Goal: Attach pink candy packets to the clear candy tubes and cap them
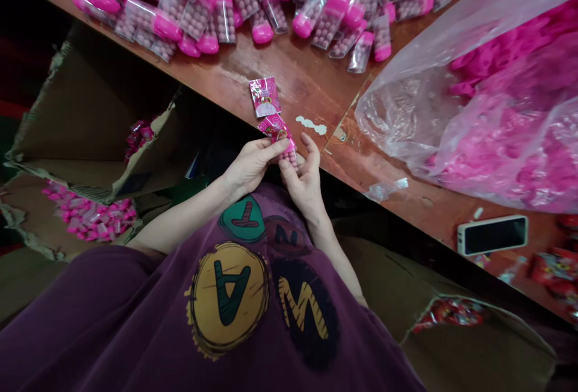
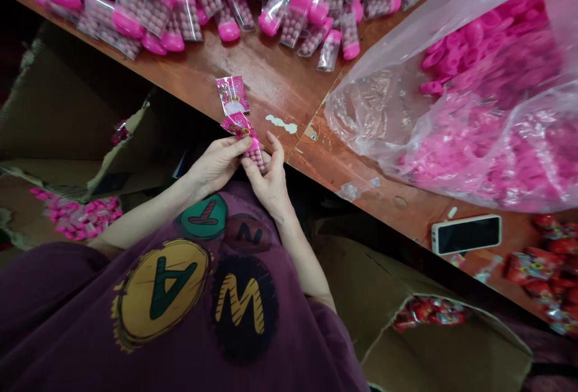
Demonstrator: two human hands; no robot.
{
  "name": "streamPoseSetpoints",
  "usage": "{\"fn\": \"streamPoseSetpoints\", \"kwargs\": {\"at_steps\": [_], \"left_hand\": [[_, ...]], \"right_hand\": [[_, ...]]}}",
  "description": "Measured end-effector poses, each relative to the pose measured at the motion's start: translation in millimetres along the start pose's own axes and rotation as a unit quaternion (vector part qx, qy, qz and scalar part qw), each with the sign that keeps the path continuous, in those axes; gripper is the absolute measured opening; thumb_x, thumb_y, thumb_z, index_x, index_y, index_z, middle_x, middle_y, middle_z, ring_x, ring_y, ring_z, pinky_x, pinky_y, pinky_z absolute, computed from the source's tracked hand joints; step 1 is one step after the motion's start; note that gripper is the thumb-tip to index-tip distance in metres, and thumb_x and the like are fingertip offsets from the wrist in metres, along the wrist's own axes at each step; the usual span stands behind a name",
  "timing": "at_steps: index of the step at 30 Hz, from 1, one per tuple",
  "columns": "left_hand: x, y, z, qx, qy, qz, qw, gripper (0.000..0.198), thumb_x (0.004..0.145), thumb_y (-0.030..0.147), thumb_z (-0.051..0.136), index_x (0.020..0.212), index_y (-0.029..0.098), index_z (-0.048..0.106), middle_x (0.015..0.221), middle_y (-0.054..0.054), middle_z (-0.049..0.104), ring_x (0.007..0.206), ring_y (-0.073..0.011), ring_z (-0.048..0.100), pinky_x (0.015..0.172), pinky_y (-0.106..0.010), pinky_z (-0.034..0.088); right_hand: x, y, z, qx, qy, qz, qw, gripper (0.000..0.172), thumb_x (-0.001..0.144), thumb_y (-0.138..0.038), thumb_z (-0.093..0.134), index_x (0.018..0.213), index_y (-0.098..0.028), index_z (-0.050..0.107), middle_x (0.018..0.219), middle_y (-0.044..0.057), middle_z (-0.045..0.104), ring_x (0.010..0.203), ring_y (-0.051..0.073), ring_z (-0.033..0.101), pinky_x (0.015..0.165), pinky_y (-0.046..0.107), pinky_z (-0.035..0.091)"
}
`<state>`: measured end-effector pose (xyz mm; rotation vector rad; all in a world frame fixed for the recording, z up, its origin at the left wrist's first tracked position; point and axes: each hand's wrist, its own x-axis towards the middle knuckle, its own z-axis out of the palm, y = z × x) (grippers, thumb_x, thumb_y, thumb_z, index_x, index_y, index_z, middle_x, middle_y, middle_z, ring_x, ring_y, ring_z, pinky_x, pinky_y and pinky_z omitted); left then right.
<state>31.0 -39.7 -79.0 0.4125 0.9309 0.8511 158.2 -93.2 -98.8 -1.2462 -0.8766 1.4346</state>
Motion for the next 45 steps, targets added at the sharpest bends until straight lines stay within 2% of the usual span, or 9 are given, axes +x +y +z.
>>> {"fn": "streamPoseSetpoints", "kwargs": {"at_steps": [8, 13, 17, 21, 27, 31, 36, 40, 45], "left_hand": [[2.9, 1.6, -7.1, -0.008, 0.029, 0.002, 1.0, 0.032, 0.083, 0.041, 0.09, 0.075, 0.014, 0.076, 0.08, -0.005, 0.072, 0.071, -0.0109, 0.065, 0.075, -0.025, 0.054], [0.2, -2.1, -8.6, -0.021, 0.032, -0.019, 0.999, 0.031, 0.082, 0.043, 0.091, 0.082, 0.014, 0.079, 0.086, -0.007, 0.076, 0.078, -0.0129, 0.068, 0.08, -0.026, 0.055], [-3.9, -4.0, -5.0, -0.037, 0.069, -0.01, 0.997, 0.032, 0.079, 0.043, 0.092, 0.08, 0.014, 0.079, 0.082, -0.006, 0.075, 0.077, -0.0127, 0.068, 0.08, -0.026, 0.054], [-2.7, -6.4, -7.4, -0.075, 0.069, -0.013, 0.995, 0.025, 0.08, 0.035, 0.091, 0.08, 0.014, 0.079, 0.081, -0.004, 0.074, 0.076, -0.0113, 0.067, 0.078, -0.024, 0.053], [1.2, -4.4, -19.0, -0.095, -0.001, -0.044, 0.994, 0.022, 0.086, 0.034, 0.086, 0.09, 0.013, 0.082, 0.094, -0.01, 0.078, 0.084, -0.0157, 0.071, 0.084, -0.029, 0.057], [-0.3, -5.0, -23.0, -0.058, -0.02, -0.03, 0.998, 0.03, 0.08, 0.04, 0.092, 0.091, 0.013, 0.082, 0.094, -0.01, 0.079, 0.08, -0.0165, 0.071, 0.077, -0.03, 0.056], [-0.9, -7.1, -19.5, -0.003, 0.036, 0.004, 0.999, 0.031, 0.074, 0.037, 0.097, 0.076, 0.011, 0.08, 0.079, -0.008, 0.076, 0.073, -0.0123, 0.069, 0.079, -0.026, 0.054], [-1.1, -5.3, -15.5, -0.01, 0.057, -0.016, 0.998, 0.033, 0.071, 0.036, 0.098, 0.074, 0.01, 0.079, 0.077, -0.008, 0.076, 0.071, -0.0114, 0.068, 0.077, -0.025, 0.053], [-2.2, -3.6, -13.3, -0.047, 0.046, -0.03, 0.997, 0.031, 0.077, 0.036, 0.095, 0.084, 0.011, 0.079, 0.082, -0.007, 0.075, 0.072, -0.011, 0.067, 0.075, -0.025, 0.053]], "right_hand": [[-4.8, -6.5, -2.6, 0.071, -0.061, 0.061, 0.994, 0.06, 0.098, -0.055, 0.068, 0.144, -0.033, 0.037, 0.071, -0.009, 0.061, 0.043, 0.008, 0.036, 0.043, 0.023, 0.032], [-4.2, 6.7, 0.5, -0.037, 0.0, -0.008, 0.999, 0.062, 0.096, -0.051, 0.072, 0.145, -0.032, 0.039, 0.076, -0.007, 0.061, 0.057, 0.012, 0.052, 0.056, 0.026, 0.044], [-5.1, 10.2, 0.0, -0.122, 0.017, -0.05, 0.991, 0.055, 0.099, -0.047, 0.069, 0.146, -0.031, 0.044, 0.074, -0.008, 0.058, 0.057, 0.012, 0.049, 0.058, 0.028, 0.042], [-3.9, 5.4, 2.3, -0.038, -0.012, 0.013, 0.999, 0.056, 0.098, -0.05, 0.068, 0.143, -0.031, 0.04, 0.07, -0.009, 0.058, 0.053, 0.011, 0.048, 0.052, 0.025, 0.039], [-3.7, 1.9, 5.8, 0.082, -0.043, 0.067, 0.993, 0.062, 0.096, -0.055, 0.07, 0.141, -0.033, 0.033, 0.069, -0.012, 0.058, 0.042, 0.007, 0.034, 0.045, 0.023, 0.036], [-3.4, 3.8, 5.1, 0.056, -0.056, 0.06, 0.995, 0.066, 0.094, -0.059, 0.072, 0.141, -0.034, 0.033, 0.069, -0.011, 0.057, 0.045, 0.008, 0.041, 0.044, 0.023, 0.037], [-3.6, 12.9, 4.0, -0.01, -0.025, 0.032, 0.999, 0.063, 0.097, -0.058, 0.069, 0.145, -0.033, 0.035, 0.074, -0.008, 0.056, 0.051, 0.01, 0.047, 0.046, 0.024, 0.038], [-4.2, 18.7, 2.9, -0.058, -0.013, -0.004, 0.998, 0.06, 0.1, -0.053, 0.066, 0.148, -0.032, 0.037, 0.079, -0.006, 0.058, 0.064, 0.012, 0.056, 0.055, 0.025, 0.047], [-3.7, 14.6, 5.7, 0.014, -0.053, 0.045, 0.997, 0.064, 0.097, -0.057, 0.069, 0.145, -0.033, 0.034, 0.068, -0.011, 0.054, 0.047, 0.009, 0.044, 0.045, 0.023, 0.038]]}}
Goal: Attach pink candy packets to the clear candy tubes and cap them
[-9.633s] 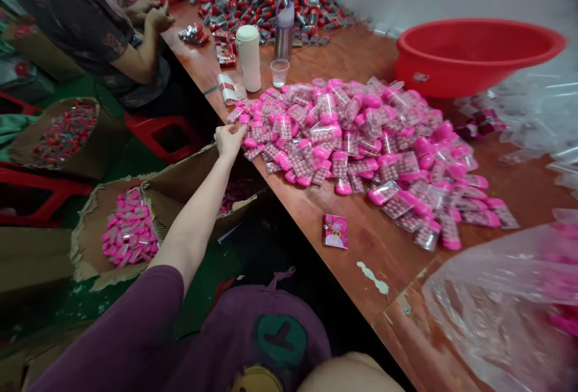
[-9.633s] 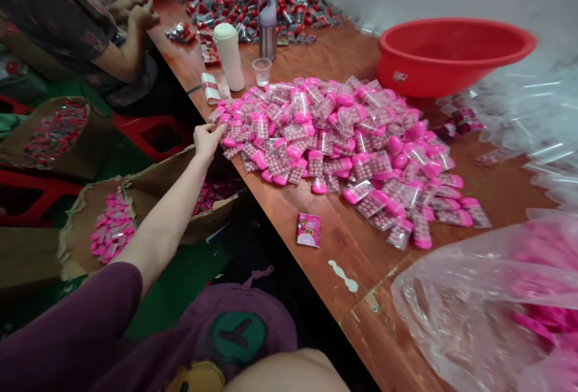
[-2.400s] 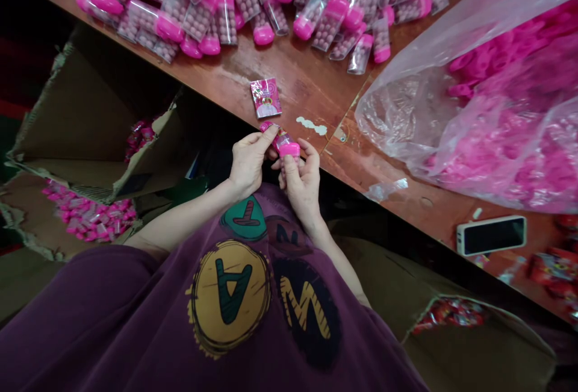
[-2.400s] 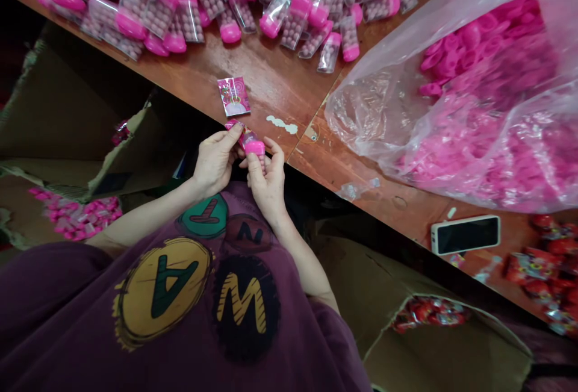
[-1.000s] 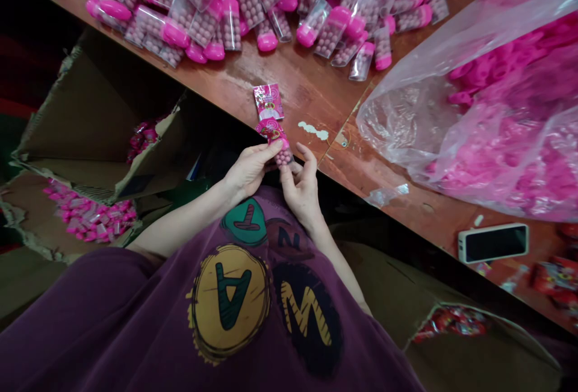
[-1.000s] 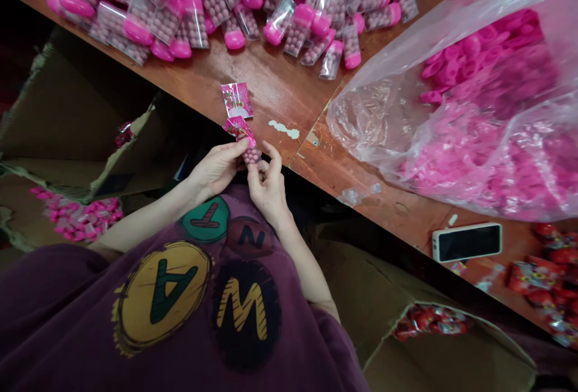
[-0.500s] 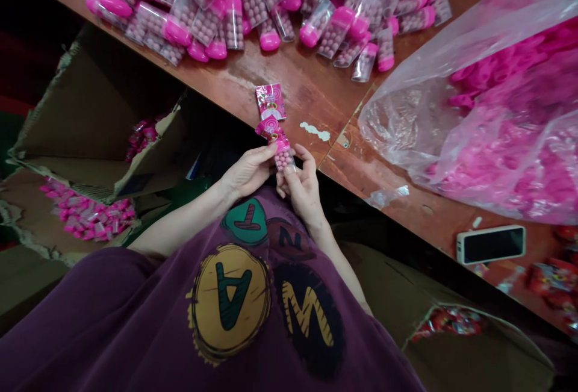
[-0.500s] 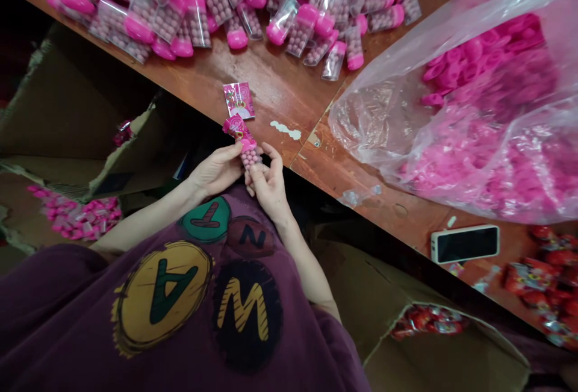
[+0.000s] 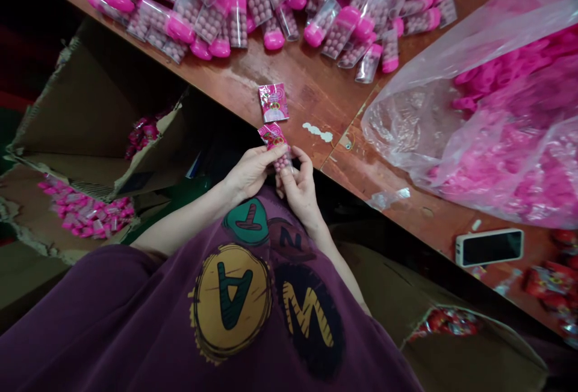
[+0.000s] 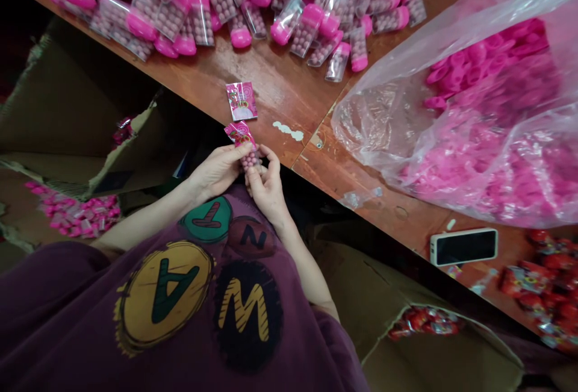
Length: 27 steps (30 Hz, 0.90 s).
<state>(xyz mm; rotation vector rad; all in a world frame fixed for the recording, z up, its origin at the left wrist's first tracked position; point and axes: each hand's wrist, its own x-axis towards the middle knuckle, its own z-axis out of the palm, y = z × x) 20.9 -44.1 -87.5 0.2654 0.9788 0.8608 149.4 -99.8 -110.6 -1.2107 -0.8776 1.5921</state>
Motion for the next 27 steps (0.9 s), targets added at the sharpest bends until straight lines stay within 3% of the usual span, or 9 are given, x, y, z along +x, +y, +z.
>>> {"fn": "streamPoseSetpoints", "kwargs": {"at_steps": [7, 13, 18, 24, 27], "left_hand": [[-9.2, -11.7, 0.9, 0.013, 0.0, 0.001, 1.0, 0.036, 0.077, 0.042, 0.094, 0.086, 0.012, 0.078, 0.07, -0.005, 0.071, 0.054, -0.0113, 0.06, 0.054, -0.026, 0.05], [-11.0, -4.0, -3.0, -0.002, 0.005, 0.002, 1.0, 0.034, 0.078, 0.038, 0.094, 0.09, 0.011, 0.077, 0.076, -0.004, 0.073, 0.065, -0.0112, 0.065, 0.07, -0.025, 0.054], [-4.1, 4.1, -8.8, -0.017, -0.009, -0.002, 1.0, 0.036, 0.078, 0.04, 0.093, 0.085, 0.009, 0.077, 0.087, -0.01, 0.078, 0.081, -0.0175, 0.072, 0.087, -0.032, 0.055], [-2.9, -4.5, -6.2, -0.002, 0.075, 0.03, 0.997, 0.04, 0.07, 0.039, 0.099, 0.078, 0.009, 0.074, 0.074, -0.006, 0.073, 0.069, -0.0129, 0.066, 0.077, -0.028, 0.051], [-2.2, -8.2, -5.2, -0.015, 0.078, 0.028, 0.996, 0.037, 0.072, 0.035, 0.098, 0.077, 0.009, 0.074, 0.072, -0.004, 0.071, 0.066, -0.0103, 0.063, 0.075, -0.026, 0.05]], "right_hand": [[0.2, 0.4, 8.5, 0.022, 0.026, 0.011, 0.999, 0.07, 0.092, -0.061, 0.073, 0.142, -0.032, 0.034, 0.069, -0.011, 0.053, 0.046, 0.009, 0.044, 0.043, 0.023, 0.038], [0.8, -2.9, 4.7, 0.022, -0.011, 0.03, 0.999, 0.076, 0.092, -0.062, 0.073, 0.147, -0.03, 0.031, 0.067, -0.011, 0.053, 0.049, 0.009, 0.044, 0.044, 0.023, 0.038], [0.1, -5.4, 2.2, 0.048, -0.025, 0.048, 0.997, 0.073, 0.092, -0.058, 0.075, 0.145, -0.031, 0.033, 0.067, -0.011, 0.054, 0.048, 0.009, 0.043, 0.046, 0.023, 0.038], [0.2, -0.3, 7.7, 0.004, -0.005, 0.041, 0.999, 0.074, 0.093, -0.058, 0.074, 0.147, -0.031, 0.031, 0.068, -0.011, 0.052, 0.049, 0.009, 0.043, 0.047, 0.023, 0.037], [0.3, 3.2, 9.3, -0.012, 0.008, 0.019, 1.0, 0.071, 0.093, -0.056, 0.075, 0.146, -0.032, 0.034, 0.068, -0.011, 0.051, 0.049, 0.008, 0.042, 0.046, 0.023, 0.034]]}}
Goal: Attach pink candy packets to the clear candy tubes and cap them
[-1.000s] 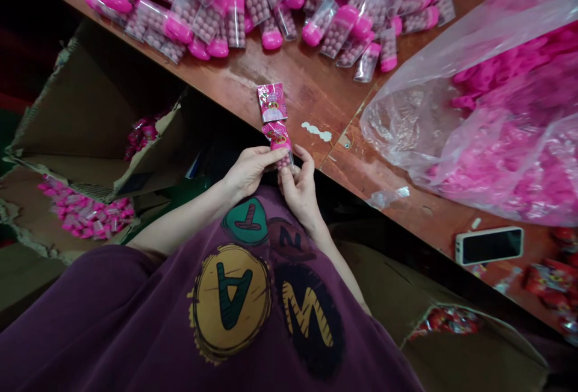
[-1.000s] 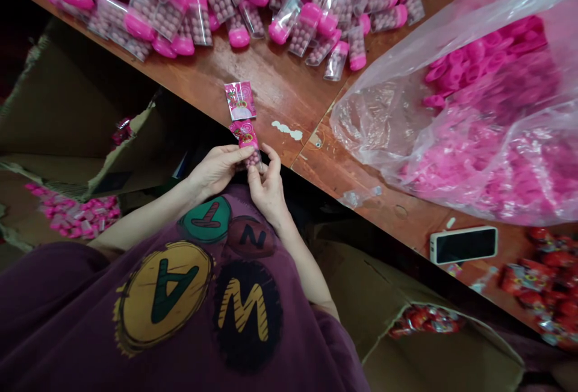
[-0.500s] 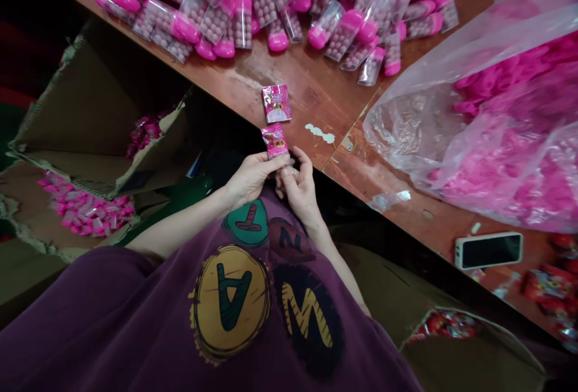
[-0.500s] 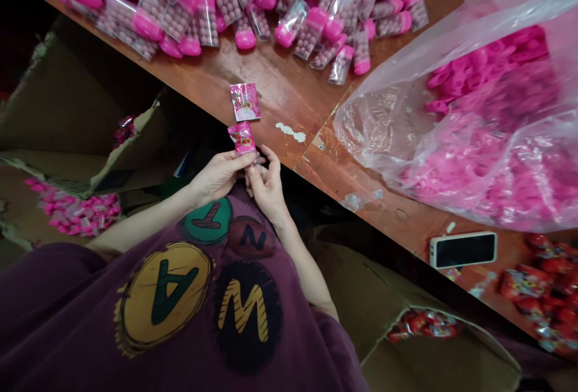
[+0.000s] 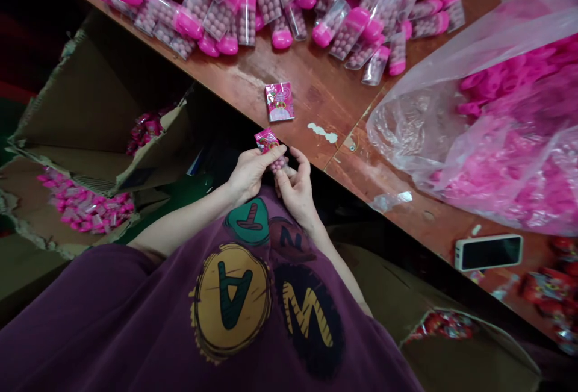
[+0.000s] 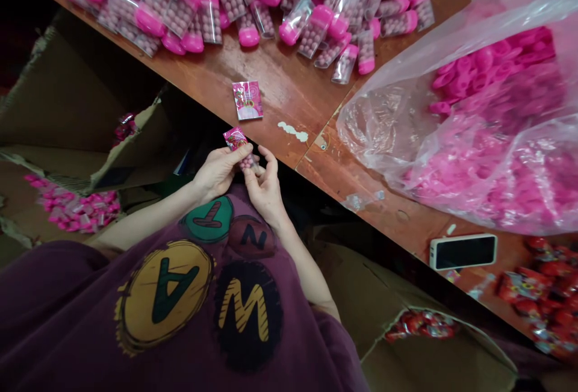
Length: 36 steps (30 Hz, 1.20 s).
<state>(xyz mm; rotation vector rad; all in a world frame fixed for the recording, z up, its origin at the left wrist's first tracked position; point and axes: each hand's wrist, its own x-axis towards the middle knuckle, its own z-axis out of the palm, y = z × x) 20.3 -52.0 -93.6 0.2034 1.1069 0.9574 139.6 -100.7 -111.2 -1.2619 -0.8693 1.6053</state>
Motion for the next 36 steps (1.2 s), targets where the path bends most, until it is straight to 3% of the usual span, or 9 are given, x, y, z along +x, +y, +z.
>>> {"fn": "streamPoseSetpoints", "kwargs": {"at_steps": [6, 11, 19, 23, 28, 32, 36], "left_hand": [[0.0, -2.1, -2.0, -0.058, -0.056, -0.028, 0.996, 0.029, 0.083, 0.034, 0.09, 0.089, 0.009, 0.077, 0.088, -0.01, 0.078, 0.083, -0.0164, 0.071, 0.087, -0.03, 0.055], [0.1, 1.1, -9.2, -0.045, -0.118, -0.047, 0.991, 0.028, 0.087, 0.036, 0.086, 0.096, 0.01, 0.079, 0.1, -0.014, 0.08, 0.094, -0.0213, 0.075, 0.093, -0.034, 0.056], [5.4, 6.1, -15.0, -0.028, -0.042, -0.014, 0.999, 0.027, 0.08, 0.031, 0.092, 0.083, 0.009, 0.077, 0.082, -0.007, 0.077, 0.076, -0.0125, 0.07, 0.081, -0.025, 0.054], [2.3, 1.4, -12.9, -0.033, -0.065, -0.037, 0.997, 0.029, 0.083, 0.034, 0.089, 0.084, 0.009, 0.076, 0.083, -0.009, 0.078, 0.076, -0.0146, 0.071, 0.08, -0.027, 0.056], [-4.7, -1.3, -9.1, -0.004, -0.092, -0.02, 0.996, 0.035, 0.081, 0.041, 0.09, 0.085, 0.009, 0.076, 0.084, -0.01, 0.077, 0.067, -0.0142, 0.067, 0.065, -0.027, 0.052], [-2.6, 2.4, -8.2, 0.037, -0.041, 0.022, 0.998, 0.029, 0.079, 0.035, 0.092, 0.079, 0.01, 0.076, 0.074, -0.005, 0.073, 0.065, -0.0117, 0.063, 0.067, -0.026, 0.05], [1.3, 7.3, -6.9, 0.02, -0.024, -0.02, 0.999, 0.029, 0.077, 0.032, 0.094, 0.074, 0.009, 0.075, 0.073, -0.006, 0.072, 0.067, -0.0116, 0.064, 0.072, -0.026, 0.051]], "right_hand": [[1.2, 0.3, -1.8, 0.051, -0.02, 0.007, 0.998, 0.066, 0.096, -0.055, 0.072, 0.143, -0.032, 0.031, 0.067, -0.011, 0.057, 0.045, 0.008, 0.046, 0.046, 0.024, 0.04], [2.3, -1.0, -3.5, 0.098, -0.024, 0.021, 0.995, 0.07, 0.094, -0.053, 0.074, 0.145, -0.032, 0.03, 0.067, -0.012, 0.058, 0.045, 0.008, 0.047, 0.045, 0.023, 0.041], [3.2, -2.5, 1.1, 0.021, -0.004, -0.004, 1.0, 0.065, 0.094, -0.056, 0.074, 0.14, -0.031, 0.035, 0.068, -0.012, 0.056, 0.048, 0.008, 0.046, 0.047, 0.023, 0.039], [2.3, 1.4, 2.5, 0.023, -0.017, -0.008, 1.0, 0.063, 0.096, -0.058, 0.071, 0.139, -0.032, 0.034, 0.067, -0.011, 0.056, 0.047, 0.009, 0.046, 0.047, 0.024, 0.04], [1.0, 4.0, 2.4, 0.022, -0.009, -0.013, 1.0, 0.063, 0.096, -0.06, 0.07, 0.139, -0.031, 0.035, 0.07, -0.01, 0.057, 0.05, 0.009, 0.048, 0.048, 0.024, 0.041], [0.6, 1.0, 1.1, -0.019, -0.001, -0.002, 1.0, 0.064, 0.097, -0.061, 0.068, 0.143, -0.031, 0.034, 0.07, -0.009, 0.053, 0.05, 0.01, 0.045, 0.047, 0.025, 0.039], [-0.5, -1.0, -1.1, -0.08, -0.014, -0.005, 0.997, 0.066, 0.099, -0.059, 0.065, 0.149, -0.031, 0.034, 0.073, -0.008, 0.054, 0.054, 0.011, 0.047, 0.052, 0.027, 0.043]]}}
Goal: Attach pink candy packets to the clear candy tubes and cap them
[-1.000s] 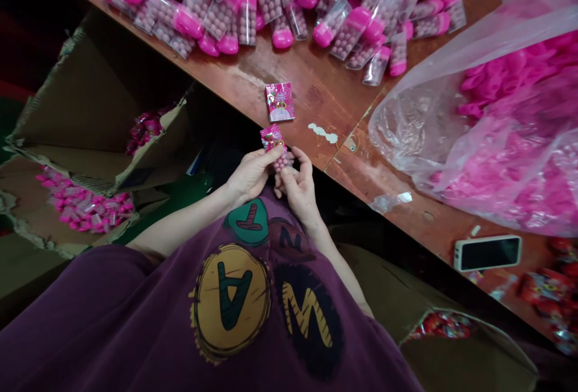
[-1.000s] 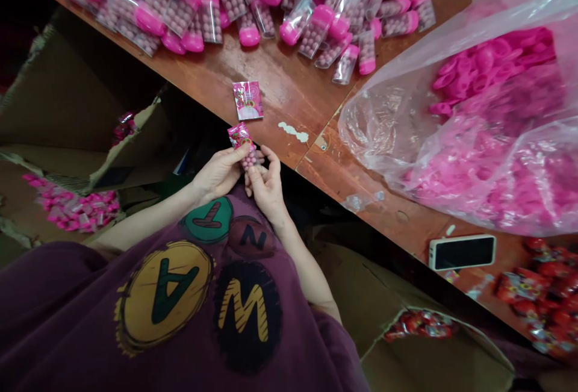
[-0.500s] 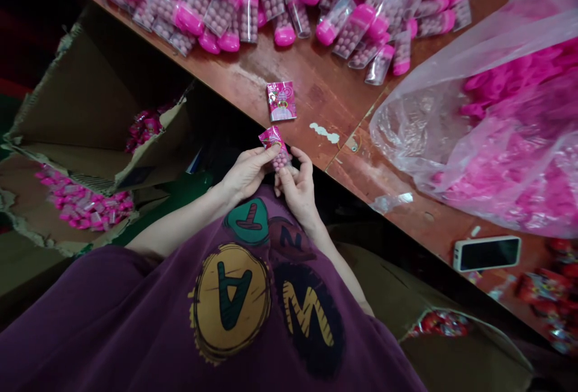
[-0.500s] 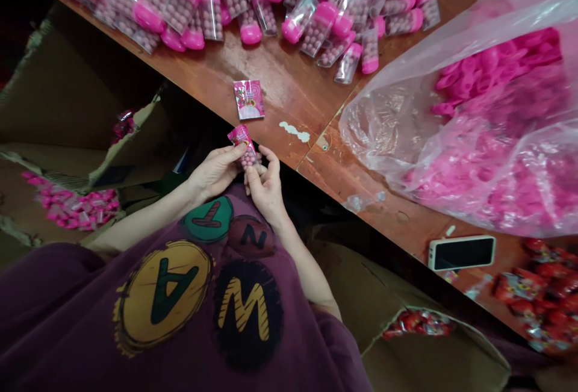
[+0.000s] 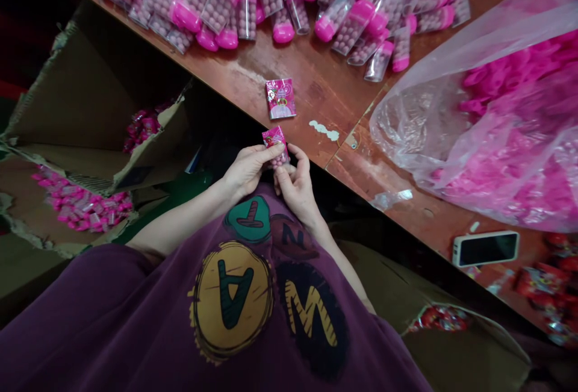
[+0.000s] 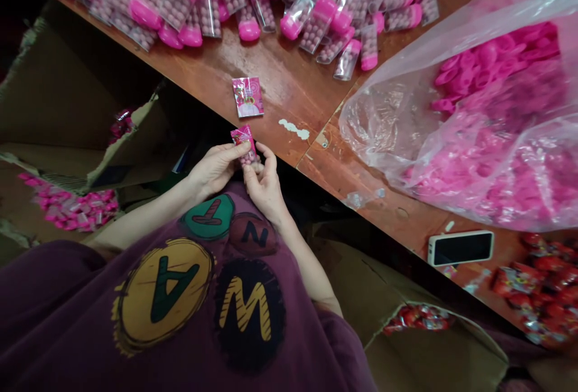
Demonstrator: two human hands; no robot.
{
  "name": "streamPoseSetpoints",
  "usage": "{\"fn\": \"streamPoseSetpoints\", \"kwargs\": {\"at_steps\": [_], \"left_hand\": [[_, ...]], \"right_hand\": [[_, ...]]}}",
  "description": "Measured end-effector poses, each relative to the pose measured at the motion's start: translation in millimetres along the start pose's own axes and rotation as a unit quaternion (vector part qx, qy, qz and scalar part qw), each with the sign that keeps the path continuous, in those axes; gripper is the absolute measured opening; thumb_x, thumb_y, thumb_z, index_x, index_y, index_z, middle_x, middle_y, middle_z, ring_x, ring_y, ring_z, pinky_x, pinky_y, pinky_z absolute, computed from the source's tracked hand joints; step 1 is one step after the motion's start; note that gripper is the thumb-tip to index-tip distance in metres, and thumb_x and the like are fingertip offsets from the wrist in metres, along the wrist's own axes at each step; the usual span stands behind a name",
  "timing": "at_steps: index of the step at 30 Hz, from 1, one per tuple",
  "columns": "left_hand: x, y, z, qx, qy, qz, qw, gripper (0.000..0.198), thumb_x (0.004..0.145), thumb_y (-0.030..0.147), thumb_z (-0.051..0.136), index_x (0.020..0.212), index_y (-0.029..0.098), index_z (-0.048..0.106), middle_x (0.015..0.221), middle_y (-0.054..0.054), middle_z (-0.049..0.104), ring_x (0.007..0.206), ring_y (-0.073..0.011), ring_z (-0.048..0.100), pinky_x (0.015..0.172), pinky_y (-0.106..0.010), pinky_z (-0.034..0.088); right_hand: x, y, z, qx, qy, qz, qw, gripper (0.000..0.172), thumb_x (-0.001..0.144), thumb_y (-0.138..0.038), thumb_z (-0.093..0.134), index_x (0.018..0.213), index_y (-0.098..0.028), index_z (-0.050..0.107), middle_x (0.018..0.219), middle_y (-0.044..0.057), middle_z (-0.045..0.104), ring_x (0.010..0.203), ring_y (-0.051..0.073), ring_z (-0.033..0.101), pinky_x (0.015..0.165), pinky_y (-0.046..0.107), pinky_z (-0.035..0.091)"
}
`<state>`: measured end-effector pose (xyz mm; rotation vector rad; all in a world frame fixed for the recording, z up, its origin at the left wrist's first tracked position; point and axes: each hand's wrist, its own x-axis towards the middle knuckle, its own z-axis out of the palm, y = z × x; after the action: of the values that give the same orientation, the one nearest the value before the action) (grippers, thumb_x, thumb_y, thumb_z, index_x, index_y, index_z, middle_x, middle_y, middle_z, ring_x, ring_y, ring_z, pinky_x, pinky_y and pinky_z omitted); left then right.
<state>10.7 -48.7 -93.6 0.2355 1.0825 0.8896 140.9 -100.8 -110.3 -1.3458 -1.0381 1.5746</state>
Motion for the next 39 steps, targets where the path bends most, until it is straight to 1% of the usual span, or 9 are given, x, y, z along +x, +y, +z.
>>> {"fn": "streamPoseSetpoints", "kwargs": {"at_steps": [3, 6, 10, 15, 22, 26, 29, 32, 39], "left_hand": [[-2.6, 0.0, 3.3, -0.003, 0.013, 0.004, 1.0, 0.028, 0.079, 0.031, 0.093, 0.075, 0.01, 0.075, 0.074, -0.005, 0.072, 0.068, -0.0108, 0.065, 0.072, -0.025, 0.051], [-6.9, -4.2, 5.6, 0.019, 0.018, 0.021, 0.999, 0.029, 0.08, 0.032, 0.091, 0.074, 0.011, 0.073, 0.071, -0.005, 0.071, 0.063, -0.0107, 0.064, 0.065, -0.025, 0.051], [-8.4, -12.4, 2.3, 0.035, -0.046, -0.01, 0.998, 0.035, 0.083, 0.044, 0.088, 0.08, 0.013, 0.072, 0.059, -0.002, 0.063, 0.049, -0.0128, 0.057, 0.046, -0.026, 0.045], [-5.4, -11.4, -4.2, 0.026, -0.123, -0.043, 0.991, 0.044, 0.08, 0.05, 0.09, 0.076, 0.014, 0.067, 0.062, -0.003, 0.063, 0.053, -0.0149, 0.061, 0.046, -0.027, 0.051], [-4.6, 2.6, -1.6, 0.004, -0.064, 0.009, 0.998, 0.038, 0.08, 0.043, 0.092, 0.089, 0.011, 0.074, 0.076, -0.006, 0.072, 0.056, -0.012, 0.062, 0.053, -0.026, 0.052], [-9.1, 2.3, -0.6, 0.015, -0.013, 0.015, 1.0, 0.04, 0.078, 0.045, 0.092, 0.089, 0.012, 0.074, 0.081, -0.007, 0.075, 0.053, -0.011, 0.059, 0.046, -0.026, 0.047], [-10.9, 0.5, -2.1, 0.018, 0.01, 0.038, 0.999, 0.042, 0.074, 0.047, 0.095, 0.084, 0.013, 0.072, 0.073, -0.004, 0.072, 0.05, -0.0103, 0.055, 0.042, -0.026, 0.044], [-9.2, 1.2, -5.5, 0.016, 0.017, 0.055, 0.998, 0.041, 0.073, 0.045, 0.096, 0.083, 0.014, 0.072, 0.064, -0.001, 0.065, 0.048, -0.0095, 0.052, 0.042, -0.024, 0.042], [-4.1, 12.3, -17.9, -0.003, -0.001, 0.055, 0.999, 0.035, 0.077, 0.043, 0.093, 0.083, 0.014, 0.075, 0.071, -0.002, 0.068, 0.059, -0.0084, 0.056, 0.057, -0.022, 0.045]], "right_hand": [[-1.1, 1.1, 0.9, -0.049, 0.022, -0.029, 0.998, 0.061, 0.099, -0.055, 0.066, 0.147, -0.029, 0.04, 0.08, -0.004, 0.058, 0.063, 0.013, 0.055, 0.059, 0.028, 0.049], [0.7, 1.7, 3.1, -0.009, 0.028, -0.025, 0.999, 0.062, 0.099, -0.055, 0.067, 0.147, -0.029, 0.038, 0.077, -0.005, 0.058, 0.06, 0.012, 0.054, 0.055, 0.027, 0.047], [6.1, 1.5, 2.5, 0.102, 0.001, 0.019, 0.995, 0.064, 0.097, -0.058, 0.068, 0.144, -0.031, 0.034, 0.067, -0.01, 0.054, 0.047, 0.01, 0.046, 0.046, 0.025, 0.041], [9.5, 1.9, -2.8, 0.127, -0.009, 0.023, 0.992, 0.068, 0.093, -0.064, 0.071, 0.143, -0.032, 0.037, 0.072, -0.01, 0.056, 0.045, 0.008, 0.043, 0.044, 0.026, 0.04], [11.0, -3.1, -2.4, 0.122, -0.046, 0.031, 0.991, 0.067, 0.092, -0.06, 0.075, 0.14, -0.031, 0.037, 0.068, -0.011, 0.059, 0.045, 0.008, 0.047, 0.046, 0.024, 0.04], [14.5, -1.4, 4.0, 0.097, -0.04, 0.03, 0.994, 0.066, 0.092, -0.06, 0.075, 0.14, -0.031, 0.039, 0.071, -0.01, 0.061, 0.047, 0.008, 0.048, 0.046, 0.024, 0.042], [19.3, 3.5, 8.2, 0.087, -0.05, 0.03, 0.995, 0.068, 0.092, -0.061, 0.074, 0.141, -0.03, 0.038, 0.073, -0.01, 0.063, 0.048, 0.007, 0.049, 0.046, 0.023, 0.043], [23.6, 5.8, 10.9, 0.079, -0.054, 0.026, 0.995, 0.069, 0.092, -0.062, 0.074, 0.141, -0.03, 0.038, 0.075, -0.009, 0.064, 0.048, 0.007, 0.049, 0.046, 0.023, 0.044], [33.3, 0.2, 17.4, 0.038, -0.041, 0.029, 0.998, 0.067, 0.09, -0.061, 0.075, 0.14, -0.029, 0.042, 0.089, -0.003, 0.067, 0.054, 0.008, 0.052, 0.049, 0.024, 0.046]]}}
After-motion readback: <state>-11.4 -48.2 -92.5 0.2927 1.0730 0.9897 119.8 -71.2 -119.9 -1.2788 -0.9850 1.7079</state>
